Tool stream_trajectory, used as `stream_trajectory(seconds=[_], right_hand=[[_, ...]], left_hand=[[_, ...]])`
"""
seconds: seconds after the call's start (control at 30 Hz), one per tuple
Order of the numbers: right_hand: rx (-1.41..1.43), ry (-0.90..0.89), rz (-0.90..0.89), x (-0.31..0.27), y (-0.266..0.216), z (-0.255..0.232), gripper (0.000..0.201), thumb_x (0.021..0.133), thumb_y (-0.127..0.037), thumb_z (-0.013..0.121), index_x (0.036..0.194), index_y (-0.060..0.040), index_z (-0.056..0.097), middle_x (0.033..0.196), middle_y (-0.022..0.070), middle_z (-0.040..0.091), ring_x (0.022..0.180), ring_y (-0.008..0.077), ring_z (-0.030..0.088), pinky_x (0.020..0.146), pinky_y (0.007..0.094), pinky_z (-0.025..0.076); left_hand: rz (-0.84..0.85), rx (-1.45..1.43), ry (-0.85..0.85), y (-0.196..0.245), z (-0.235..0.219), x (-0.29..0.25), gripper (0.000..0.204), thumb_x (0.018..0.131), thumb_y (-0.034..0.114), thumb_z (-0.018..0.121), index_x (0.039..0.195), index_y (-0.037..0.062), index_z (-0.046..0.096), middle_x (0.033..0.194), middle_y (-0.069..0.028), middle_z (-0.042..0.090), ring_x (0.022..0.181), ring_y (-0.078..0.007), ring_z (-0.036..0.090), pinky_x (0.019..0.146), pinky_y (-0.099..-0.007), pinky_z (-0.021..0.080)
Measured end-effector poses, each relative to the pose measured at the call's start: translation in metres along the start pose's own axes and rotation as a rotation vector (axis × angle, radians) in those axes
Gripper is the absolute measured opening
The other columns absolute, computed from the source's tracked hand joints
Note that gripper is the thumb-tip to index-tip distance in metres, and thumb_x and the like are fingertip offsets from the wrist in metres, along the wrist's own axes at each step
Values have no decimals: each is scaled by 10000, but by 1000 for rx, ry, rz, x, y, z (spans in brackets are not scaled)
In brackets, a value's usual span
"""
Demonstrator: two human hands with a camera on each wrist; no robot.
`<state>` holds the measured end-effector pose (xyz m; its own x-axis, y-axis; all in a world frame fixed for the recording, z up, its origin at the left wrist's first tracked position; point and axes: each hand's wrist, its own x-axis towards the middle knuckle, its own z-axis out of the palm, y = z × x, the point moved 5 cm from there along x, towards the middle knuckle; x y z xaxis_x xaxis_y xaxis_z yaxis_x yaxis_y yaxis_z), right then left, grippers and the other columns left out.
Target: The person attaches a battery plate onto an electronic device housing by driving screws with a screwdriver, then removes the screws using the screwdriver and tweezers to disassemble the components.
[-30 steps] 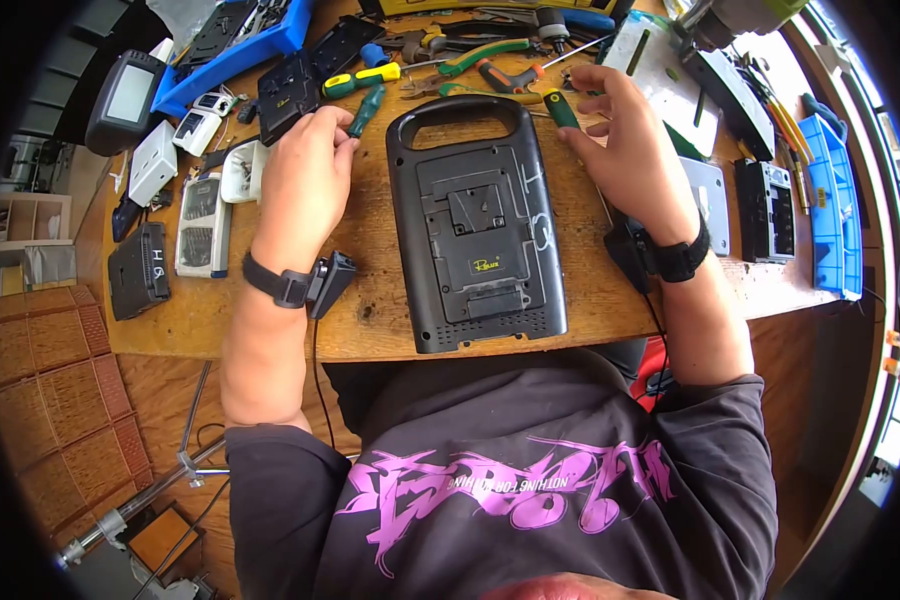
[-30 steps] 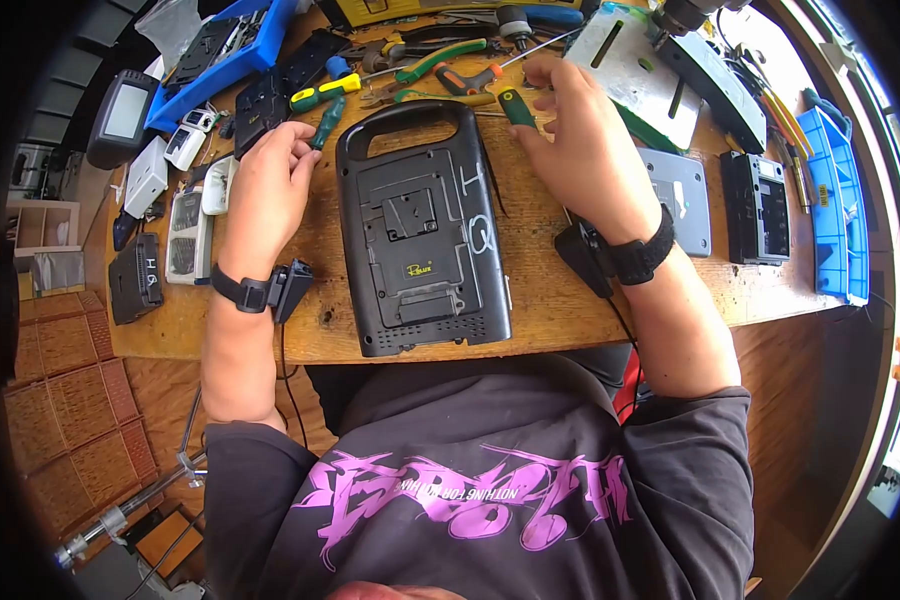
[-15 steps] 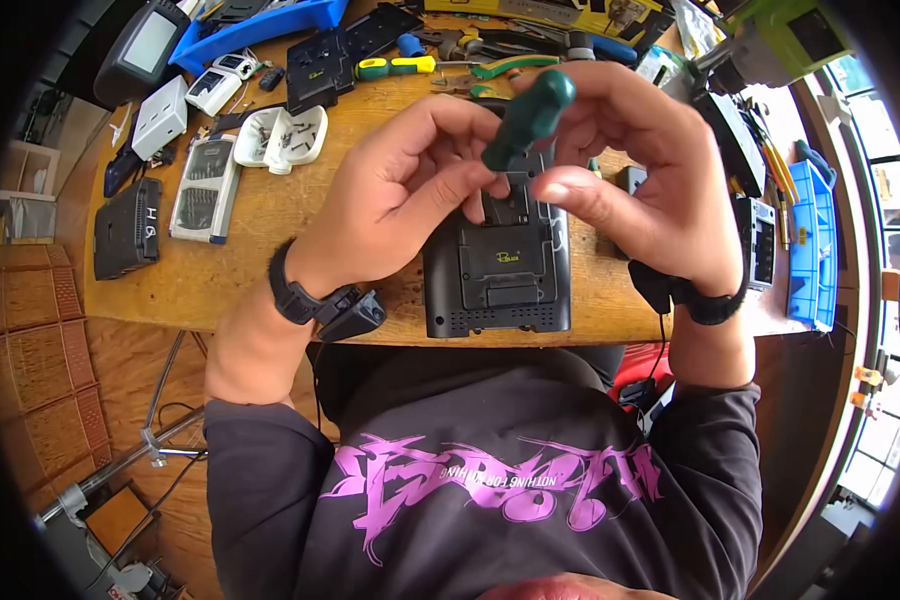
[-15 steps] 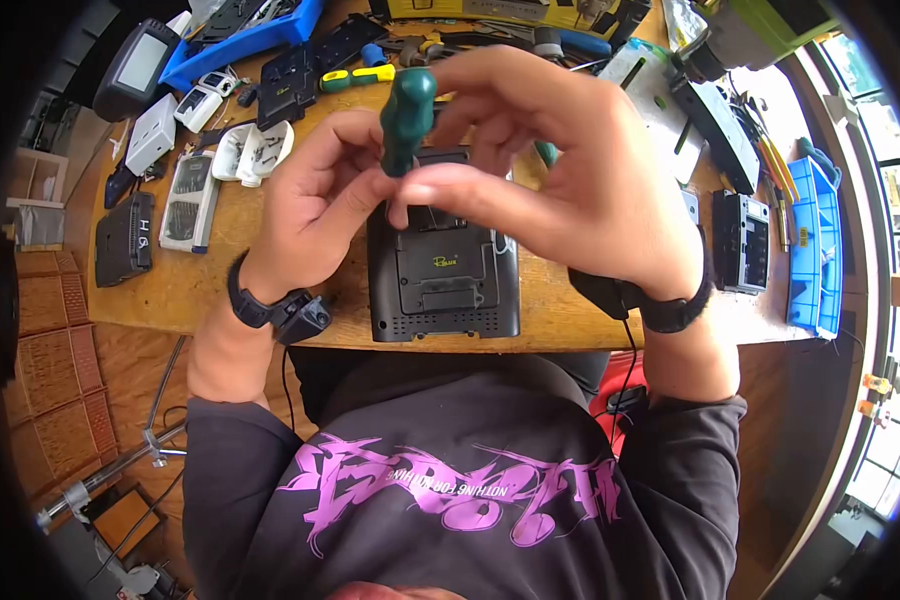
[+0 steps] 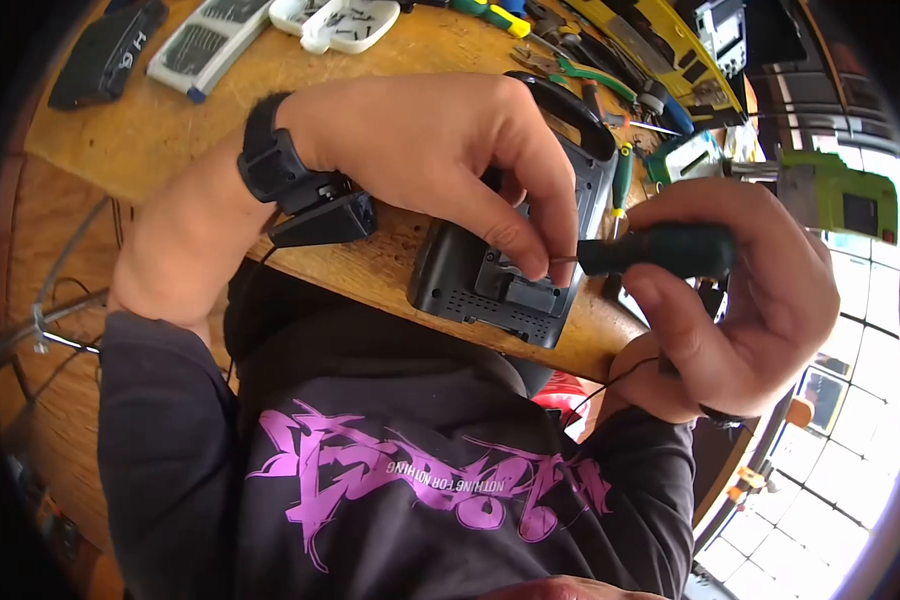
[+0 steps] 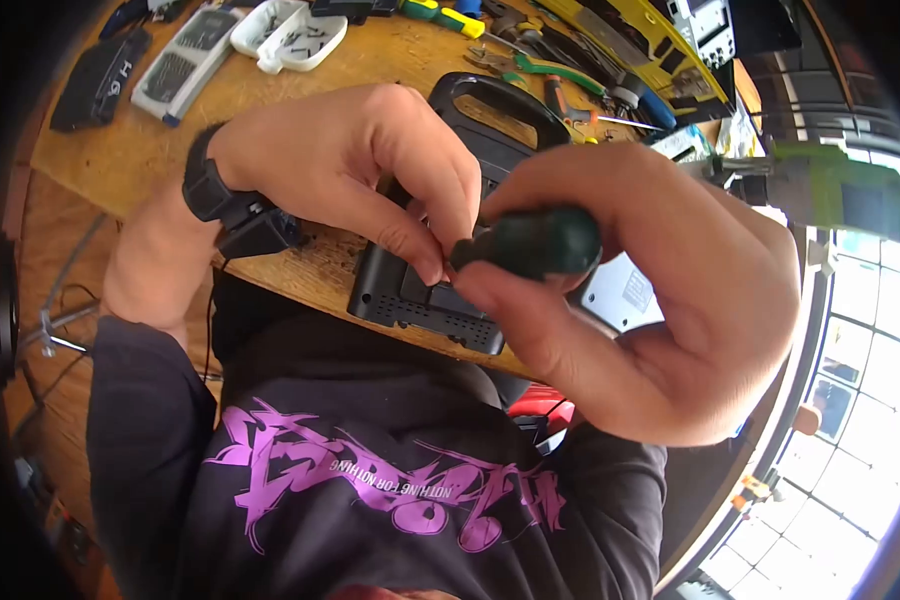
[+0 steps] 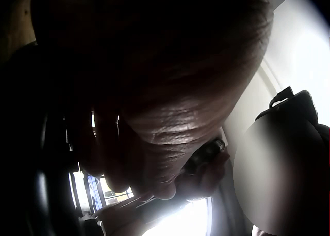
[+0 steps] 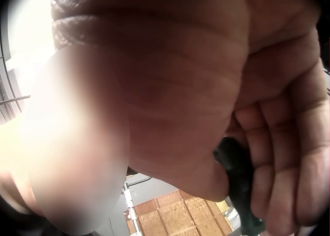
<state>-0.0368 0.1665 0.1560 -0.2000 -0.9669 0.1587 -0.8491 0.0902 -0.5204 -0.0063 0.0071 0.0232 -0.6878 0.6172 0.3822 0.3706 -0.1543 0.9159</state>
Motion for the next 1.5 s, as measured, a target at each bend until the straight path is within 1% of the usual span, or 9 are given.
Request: stream_trajectory(seconds=[0.1, 0.33, 0.4, 0.6, 0.83, 1.2, 1.27, 1.37, 1.5], right_hand=[[-69, -16, -106, 0, 0, 4, 320, 831, -32, 807, 1108, 109, 731, 931, 159, 758, 760, 168, 722, 677, 253, 512], [-92, -32, -129, 0, -2, 9, 347, 837, -24, 840, 1134, 117, 731, 925, 146, 765, 770, 168, 721, 695, 258, 521], [-83, -40, -35, -1, -1, 10, 340, 830, -5, 844, 1129, 117, 736, 926, 146, 772, 788, 165, 730, 703, 258, 528], [-99, -33, -46, -1, -1, 9, 337, 810, 28, 844, 1118, 122, 742, 914, 150, 778, 787, 169, 746, 703, 254, 539], [-55, -41, -21, 2, -2, 13, 331, 803, -6, 850, 1085, 132, 743, 919, 169, 784, 768, 180, 757, 684, 260, 551], [-145, -15, -173, 3, -7, 20, 336, 767, -37, 868, 1049, 113, 763, 897, 161, 791, 751, 212, 778, 653, 278, 574], [-128, -7, -187, 3, -5, 23, 345, 773, -64, 872, 1052, 107, 764, 883, 155, 790, 749, 213, 777, 658, 281, 574], [-104, 4, -213, 3, -4, 25, 368, 785, -119, 874, 1059, 98, 761, 867, 155, 784, 738, 220, 773, 660, 291, 572], [-90, -26, -209, 5, -5, 25, 393, 800, -178, 861, 1063, 92, 751, 876, 178, 774, 725, 243, 759, 653, 309, 562]], left_hand=[[26, -75, 30, -8, 6, -2, 117, 900, -19, 847, 1013, -23, 816, 930, -103, 775, 859, -207, 731, 762, -335, 553], [2, -66, -10, -9, 4, -2, 130, 889, -19, 854, 1013, -27, 813, 913, -101, 761, 859, -200, 719, 761, -326, 550], [-4, -60, -20, -10, 4, -1, 136, 882, -23, 859, 1010, -28, 812, 910, -101, 757, 863, -199, 717, 761, -324, 549], [-10, -91, 39, -13, 1, -3, 149, 864, -32, 869, 1004, -16, 821, 898, -82, 749, 879, -190, 711, 749, -318, 545], [28, 2, -33, -5, 0, -1, 154, 857, -30, 872, 1002, 4, 834, 895, -73, 749, 842, -175, 700, 732, -311, 535], [23, -14, -67, -6, 1, -4, 171, 862, -1, 884, 1025, 7, 832, 908, -78, 757, 837, -174, 694, 757, -312, 528], [-80, -73, -8, -9, 2, -7, 205, 872, 46, 902, 1056, -2, 825, 914, -78, 759, 849, -172, 697, 777, -327, 527], [-99, -170, -26, -8, 5, -6, 221, 893, 84, 902, 1074, -10, 818, 932, -72, 769, 867, -161, 698, 793, -332, 525], [-142, -173, -46, -6, 5, -6, 234, 903, 87, 898, 1097, -15, 815, 967, -70, 785, 893, -156, 705, 812, -328, 532]])
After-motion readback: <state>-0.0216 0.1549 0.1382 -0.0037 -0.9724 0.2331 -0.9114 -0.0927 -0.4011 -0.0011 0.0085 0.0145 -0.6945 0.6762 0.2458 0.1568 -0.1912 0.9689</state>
